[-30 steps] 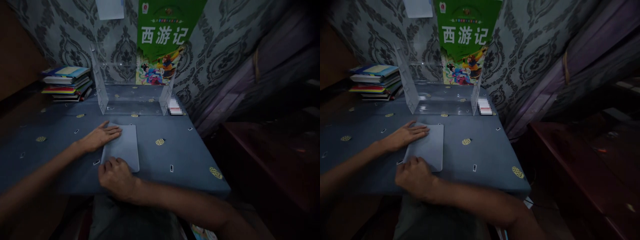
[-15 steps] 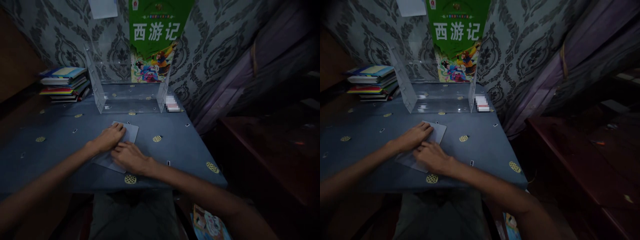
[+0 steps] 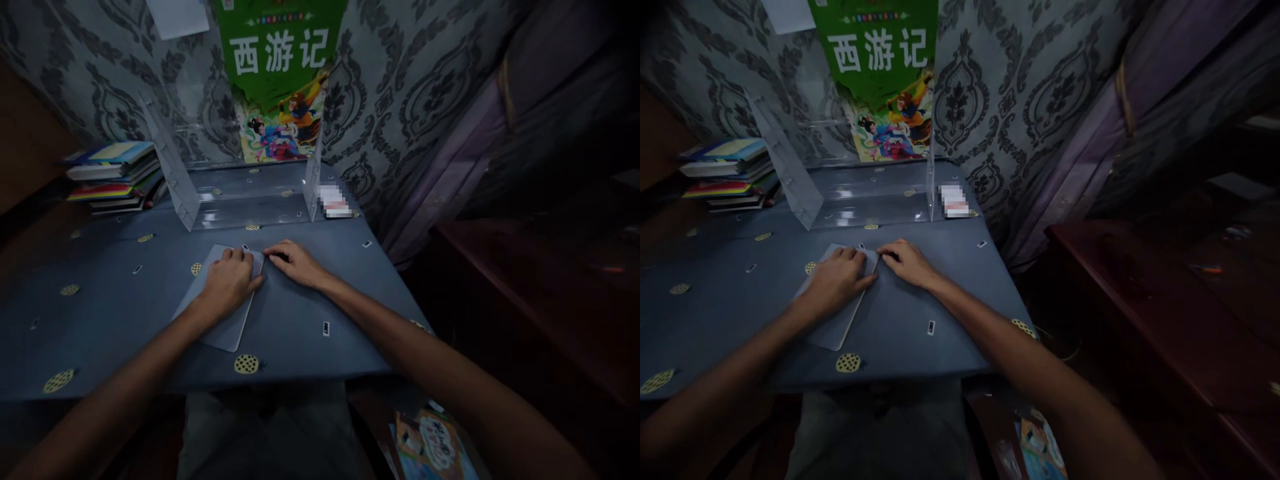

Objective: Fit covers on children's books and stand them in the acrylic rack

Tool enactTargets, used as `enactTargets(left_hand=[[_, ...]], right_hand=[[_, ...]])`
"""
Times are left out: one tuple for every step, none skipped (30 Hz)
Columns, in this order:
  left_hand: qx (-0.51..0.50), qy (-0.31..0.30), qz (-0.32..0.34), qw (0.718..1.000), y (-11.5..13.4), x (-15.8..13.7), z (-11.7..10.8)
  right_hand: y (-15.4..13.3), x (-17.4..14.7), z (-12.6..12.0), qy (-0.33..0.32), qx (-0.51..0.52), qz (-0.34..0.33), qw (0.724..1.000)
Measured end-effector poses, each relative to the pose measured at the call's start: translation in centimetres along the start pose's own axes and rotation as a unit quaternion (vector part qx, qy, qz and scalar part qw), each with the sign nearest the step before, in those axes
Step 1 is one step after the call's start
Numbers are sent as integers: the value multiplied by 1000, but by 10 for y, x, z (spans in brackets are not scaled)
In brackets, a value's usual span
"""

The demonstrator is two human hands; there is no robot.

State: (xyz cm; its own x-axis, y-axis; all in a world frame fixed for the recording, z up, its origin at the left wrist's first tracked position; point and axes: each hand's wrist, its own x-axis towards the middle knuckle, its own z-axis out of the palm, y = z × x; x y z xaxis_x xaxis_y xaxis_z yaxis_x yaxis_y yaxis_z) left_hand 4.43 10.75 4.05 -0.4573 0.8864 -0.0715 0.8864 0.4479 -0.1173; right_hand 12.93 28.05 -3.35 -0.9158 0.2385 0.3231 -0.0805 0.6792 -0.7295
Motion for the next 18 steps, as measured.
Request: enactTargets(left_hand=[[3, -2, -9, 1000, 3, 0, 0], [5, -4, -16, 1000, 6, 0, 0], [8, -5, -20, 1000, 8, 1, 0], [10, -6, -24, 1000, 9, 1, -1], [13, -6, -25, 1000, 10, 1, -1], [15, -7, -26, 1000, 11, 1, -1], [16, -7, -25, 1000, 12, 1, -2], [16, -8, -24, 1000, 12, 1, -3], [13, -8, -23, 1000, 12, 1, -4], [9, -8, -22, 1000, 11, 1, -5], [2, -9, -22, 1000, 11, 1, -6], [-7, -12, -26, 1000, 9, 1, -8], [-20, -15, -32, 999, 8, 0, -9], [-34, -19, -40, 998, 6, 1, -10], [-51, -21, -49, 997, 4, 1, -11], [-69, -22, -58, 996, 2, 1, -12], [-87, -21, -64, 994, -1, 1, -12], [-103, -20, -67, 992, -3, 1, -12]], right_hand=[[1, -1, 0, -1, 15, -4, 1000], [2, -1, 0, -4, 28, -6, 1000], [3, -2, 0, -5, 40, -6, 999], [3, -3, 0, -5, 51, -3, 999], [3, -3, 0, -5, 59, -1, 998], [3, -4, 0, -3, 66, 0, 998], [2, -4, 0, -1, 73, 1, 997], [2, -5, 1, 0, 81, 1, 997], [1, -5, 1, 3, 90, 2, 996], [0, -6, 1, 3, 99, 3, 995], [-2, -7, 1, 4, 108, 5, 994], [-3, -8, 0, 4, 116, 8, 993], [-5, -9, 0, 3, 121, 10, 993], [-6, -9, -1, 4, 123, 13, 992], [-7, -10, -1, 5, 123, 17, 992], [-8, -11, -2, 6, 121, 21, 992], [-9, -11, -2, 8, 118, 25, 993], [-10, -12, -3, 10, 115, 29, 993]])
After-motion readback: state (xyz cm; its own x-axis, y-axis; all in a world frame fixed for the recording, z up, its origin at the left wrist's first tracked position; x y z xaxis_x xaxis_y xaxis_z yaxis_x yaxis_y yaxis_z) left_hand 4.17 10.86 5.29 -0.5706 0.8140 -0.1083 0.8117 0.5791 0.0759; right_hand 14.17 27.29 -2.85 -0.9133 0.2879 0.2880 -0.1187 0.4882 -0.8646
